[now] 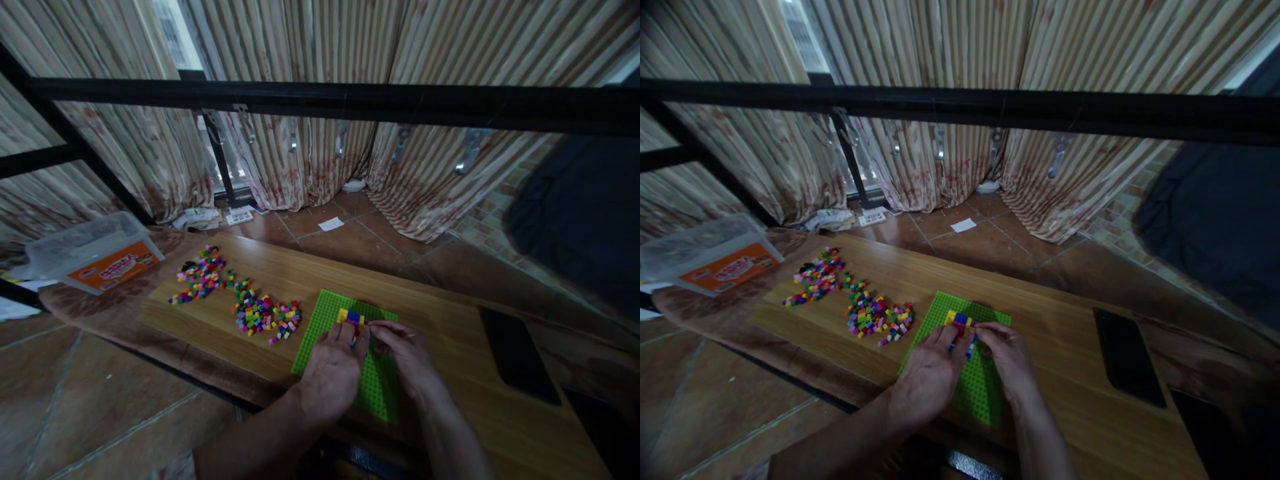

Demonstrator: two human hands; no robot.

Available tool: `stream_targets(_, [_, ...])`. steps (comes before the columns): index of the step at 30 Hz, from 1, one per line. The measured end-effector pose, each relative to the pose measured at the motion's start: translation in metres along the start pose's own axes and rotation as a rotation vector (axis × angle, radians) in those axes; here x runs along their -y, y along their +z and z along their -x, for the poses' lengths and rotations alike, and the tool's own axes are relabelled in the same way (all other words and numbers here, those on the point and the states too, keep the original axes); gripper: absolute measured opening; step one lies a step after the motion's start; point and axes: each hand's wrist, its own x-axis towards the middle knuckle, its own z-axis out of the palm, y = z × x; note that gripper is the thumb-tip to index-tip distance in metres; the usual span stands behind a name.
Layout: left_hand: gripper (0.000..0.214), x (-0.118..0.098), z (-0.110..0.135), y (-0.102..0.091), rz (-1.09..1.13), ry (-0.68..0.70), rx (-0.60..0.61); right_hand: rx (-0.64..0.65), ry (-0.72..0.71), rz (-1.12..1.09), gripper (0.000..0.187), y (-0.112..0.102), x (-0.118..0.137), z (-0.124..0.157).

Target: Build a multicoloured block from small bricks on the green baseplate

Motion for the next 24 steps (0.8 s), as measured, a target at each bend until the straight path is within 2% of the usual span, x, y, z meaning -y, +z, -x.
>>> stream_targets(9, [0.04, -0.006, -0.002, 0.0, -0.121, -0.014, 0.028, -0.049, 0.019, 0.011, 0.026, 0.002, -0.003, 0.0])
stream_targets(15, [0.037, -0.009, -0.003, 0.005, -0.125, -0.024, -0.022, -0.088, -0.023, 0.021, 0.032, 0.003, -0.008, 0.002])
stream_targets(17, [0.038, -0.011, -0.002, 0.007, -0.122, -0.04, -0.045, -0.159, -0.075, -0.031, 0.035, 0.001, -0.01, 0.01])
stream_targets(20, [0.043, -0.014, 0.007, 0.005, -0.089, -0.024, -0.077, -0.382, -0.176, -0.091, 0.037, -0.002, -0.011, 0.034])
stream_targets(22, [0.044, -0.015, 0.022, 0.001, -0.011, 0.01, -0.092, -0.495, -0.207, -0.042, 0.038, -0.003, -0.011, 0.056])
stream_targets(24, [0.044, -0.015, 0.043, -0.002, 0.102, 0.035, -0.097, -0.52, -0.207, 0.078, 0.04, -0.001, -0.011, 0.077])
